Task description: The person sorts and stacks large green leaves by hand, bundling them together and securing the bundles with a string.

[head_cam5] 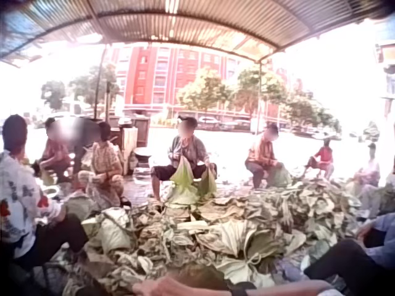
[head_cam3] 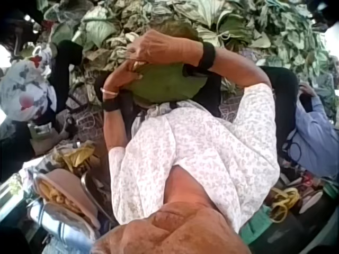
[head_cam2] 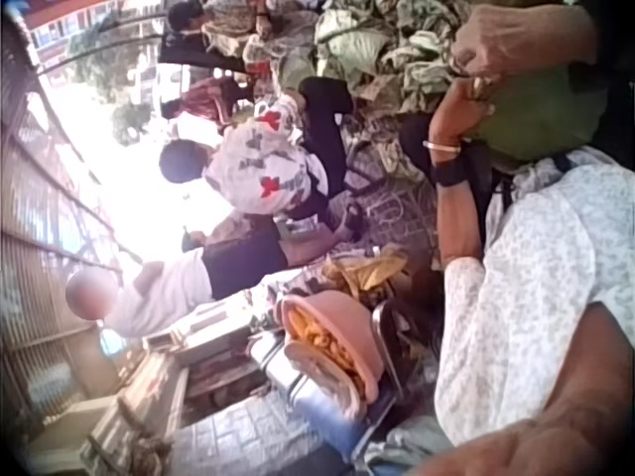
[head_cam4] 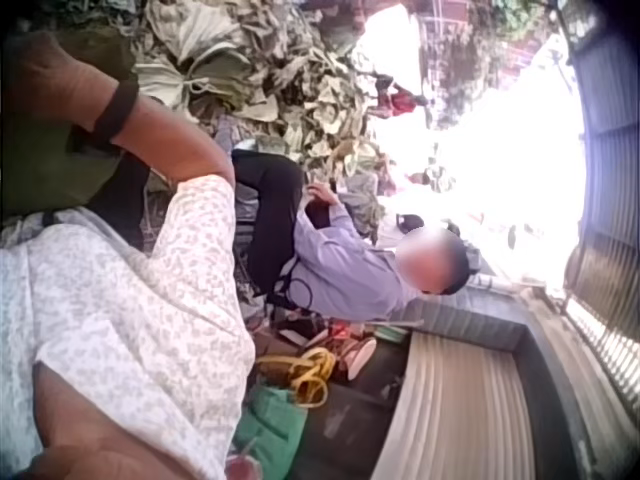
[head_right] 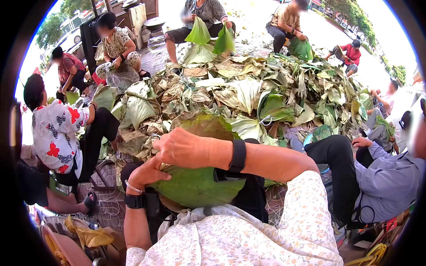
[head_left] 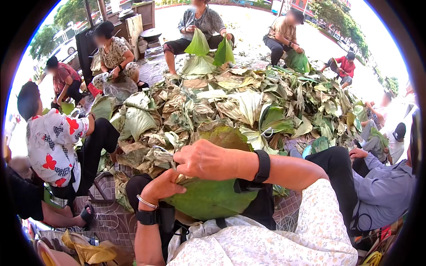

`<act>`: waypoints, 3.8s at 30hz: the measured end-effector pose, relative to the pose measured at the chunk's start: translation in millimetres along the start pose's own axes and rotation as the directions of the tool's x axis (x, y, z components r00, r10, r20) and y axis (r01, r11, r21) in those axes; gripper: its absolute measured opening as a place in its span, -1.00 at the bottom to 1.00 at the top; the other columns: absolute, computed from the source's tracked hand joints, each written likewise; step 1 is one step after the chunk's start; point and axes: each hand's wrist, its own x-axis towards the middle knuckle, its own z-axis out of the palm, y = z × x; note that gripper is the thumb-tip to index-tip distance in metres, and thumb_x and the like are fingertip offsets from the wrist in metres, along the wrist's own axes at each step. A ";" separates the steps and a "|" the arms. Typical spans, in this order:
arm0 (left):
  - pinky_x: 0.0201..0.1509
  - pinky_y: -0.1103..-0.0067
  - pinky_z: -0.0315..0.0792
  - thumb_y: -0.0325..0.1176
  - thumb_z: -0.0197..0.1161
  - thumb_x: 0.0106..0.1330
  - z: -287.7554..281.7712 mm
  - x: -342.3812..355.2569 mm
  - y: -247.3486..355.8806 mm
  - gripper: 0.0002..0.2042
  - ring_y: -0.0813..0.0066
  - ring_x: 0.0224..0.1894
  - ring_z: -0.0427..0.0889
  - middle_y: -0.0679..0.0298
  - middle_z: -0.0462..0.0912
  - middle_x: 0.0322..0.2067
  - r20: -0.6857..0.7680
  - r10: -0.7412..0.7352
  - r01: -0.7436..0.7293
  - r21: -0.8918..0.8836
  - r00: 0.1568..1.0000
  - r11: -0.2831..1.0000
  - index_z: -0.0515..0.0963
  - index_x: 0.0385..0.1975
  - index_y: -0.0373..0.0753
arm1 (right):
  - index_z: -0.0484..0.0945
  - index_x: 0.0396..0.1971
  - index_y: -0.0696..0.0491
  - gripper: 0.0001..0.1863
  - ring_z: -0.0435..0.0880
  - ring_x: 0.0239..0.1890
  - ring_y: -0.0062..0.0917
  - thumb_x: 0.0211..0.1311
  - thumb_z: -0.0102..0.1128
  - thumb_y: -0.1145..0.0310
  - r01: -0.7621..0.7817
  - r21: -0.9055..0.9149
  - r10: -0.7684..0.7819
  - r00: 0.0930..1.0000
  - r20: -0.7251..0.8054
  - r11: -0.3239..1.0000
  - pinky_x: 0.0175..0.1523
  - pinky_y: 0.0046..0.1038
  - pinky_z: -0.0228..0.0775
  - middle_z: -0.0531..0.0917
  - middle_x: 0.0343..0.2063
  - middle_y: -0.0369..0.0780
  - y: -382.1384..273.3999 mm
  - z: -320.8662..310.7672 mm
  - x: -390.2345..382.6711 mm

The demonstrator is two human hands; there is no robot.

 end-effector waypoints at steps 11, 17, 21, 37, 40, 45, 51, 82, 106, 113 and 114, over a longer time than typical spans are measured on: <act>-0.38 0.55 0.35 -0.49 0.26 -0.09 -13.4 -4.8 -13.7 -0.68 0.62 -0.51 0.41 0.14 0.54 -0.59 0.037 -0.108 0.110 -0.038 0.993 0.993 0.48 -0.25 -0.34 | 0.50 -0.45 0.12 -0.96 0.47 -0.58 -0.73 0.14 0.09 0.49 0.032 0.897 0.821 0.390 -0.417 0.441 -0.47 -0.68 0.36 0.56 -0.57 -0.32 93.6 -52.4 -0.1; -0.37 0.59 0.35 -0.54 0.24 -0.08 -11.6 -9.8 -11.9 -0.70 0.71 -0.47 0.36 0.32 0.54 -0.59 0.061 -0.106 0.114 -0.154 0.992 0.982 0.48 -0.27 -0.37 | 0.43 -0.39 0.12 -0.96 0.41 -0.68 -0.67 0.19 0.04 0.48 0.335 0.879 0.861 0.264 -0.434 0.340 -0.63 -0.71 0.14 0.53 -0.56 -0.21 123.5 -79.8 -28.4; -0.37 0.60 0.34 -0.56 0.23 -0.07 -12.2 -12.4 -10.1 -0.71 0.72 -0.48 0.36 0.34 0.53 -0.59 0.062 -0.119 0.127 -0.142 0.991 0.982 0.49 -0.27 -0.38 | 0.45 -0.40 0.11 -0.89 0.36 -0.64 -0.77 0.17 0.10 0.38 0.285 0.823 0.837 0.107 -0.537 0.492 -0.63 -0.77 0.12 0.48 -0.59 -0.33 139.2 -106.5 -50.7; -0.39 0.59 0.35 -0.55 0.23 -0.08 -11.6 -14.2 -6.1 -0.74 0.69 -0.51 0.37 0.28 0.52 -0.62 0.026 -0.160 0.162 -0.113 0.987 0.980 0.51 -0.31 -0.37 | 0.45 -0.54 0.10 -0.90 0.47 -0.38 -0.29 -0.14 0.14 0.54 -0.248 0.278 0.304 0.935 -0.181 0.928 -0.35 -0.39 0.29 0.48 -0.45 -0.22 59.0 -7.8 3.1; -0.40 0.60 0.34 -0.55 0.23 -0.08 -11.4 -17.6 -6.7 -0.75 0.69 -0.52 0.36 0.30 0.52 -0.63 0.000 -0.140 0.139 -0.103 0.990 0.985 0.51 -0.32 -0.38 | 0.45 -0.55 0.12 -0.95 0.47 -0.49 -0.47 -0.04 0.13 0.53 -0.335 0.404 0.492 0.777 -0.392 0.851 -0.40 -0.47 0.27 0.48 -0.56 -0.25 74.8 1.6 2.7; -0.40 0.60 0.34 -0.55 0.23 -0.08 -6.9 -24.0 -22.1 -0.74 0.71 -0.53 0.34 0.31 0.52 -0.63 -0.003 -0.135 0.132 -0.181 0.991 0.974 0.51 -0.31 -0.38 | 0.49 -0.47 0.12 -0.86 0.33 -0.63 -0.81 0.20 0.06 0.38 -0.110 0.968 0.926 0.334 -0.177 0.224 -0.55 -0.76 0.15 0.49 -0.59 -0.38 118.7 -36.7 -25.9; -0.41 0.61 0.33 -0.55 0.22 -0.09 -6.1 -23.6 -25.6 -0.75 0.71 -0.53 0.33 0.34 0.52 -0.63 -0.007 -0.138 0.134 -0.209 0.990 0.969 0.51 -0.33 -0.39 | 0.46 -0.48 0.05 -0.87 0.30 -0.65 -0.78 0.21 0.05 0.33 -0.003 0.936 0.847 0.426 -0.317 0.352 -0.58 -0.71 0.12 0.49 -0.61 -0.36 124.9 -51.2 -35.2; -0.19 0.67 0.39 -0.65 0.19 -0.03 -6.2 -56.9 -35.1 -0.72 0.66 -0.30 0.51 0.33 0.59 -0.32 -0.157 -0.225 0.112 -0.523 0.962 0.845 0.51 -0.24 -0.43 | 0.51 -0.49 0.16 -0.75 0.32 -0.54 -0.82 0.09 0.21 0.24 -0.282 0.826 0.627 0.771 -0.107 0.488 -0.42 -0.66 0.20 0.45 -0.65 -0.43 81.8 -11.3 -68.3; -0.22 0.69 0.36 -0.63 0.23 -0.06 -4.4 -65.8 -21.6 -0.76 0.70 -0.33 0.48 0.41 0.58 -0.36 -0.254 -0.206 0.031 -0.556 0.945 0.830 0.54 -0.32 -0.40 | 0.48 -0.51 0.12 -0.81 0.35 -0.52 -0.80 0.17 0.10 0.31 -0.218 0.918 0.766 0.630 -0.126 0.331 -0.39 -0.67 0.20 0.49 -0.60 -0.42 78.1 -24.1 -65.9; -0.24 0.69 0.36 -0.63 0.23 -0.06 -0.8 -60.0 -16.3 -0.77 0.71 -0.35 0.48 0.41 0.58 -0.37 -0.243 -0.213 0.041 -0.564 0.947 0.825 0.54 -0.33 -0.40 | 0.46 -0.49 0.17 -0.77 0.44 -0.56 -0.47 -0.01 0.24 0.32 -0.472 0.597 0.645 0.757 -0.102 0.649 -0.39 -0.48 0.25 0.44 -0.68 -0.19 59.0 -17.0 -42.8; -0.24 0.69 0.36 -0.63 0.23 -0.06 -0.1 -59.7 -16.3 -0.77 0.71 -0.35 0.47 0.41 0.58 -0.37 -0.242 -0.214 0.040 -0.570 0.946 0.821 0.54 -0.33 -0.40 | 0.45 -0.49 0.18 -0.76 0.41 -0.58 -0.35 -0.03 0.24 0.31 -0.426 0.578 0.600 0.788 -0.142 0.696 -0.42 -0.43 0.22 0.42 -0.68 -0.14 62.5 -9.4 -41.8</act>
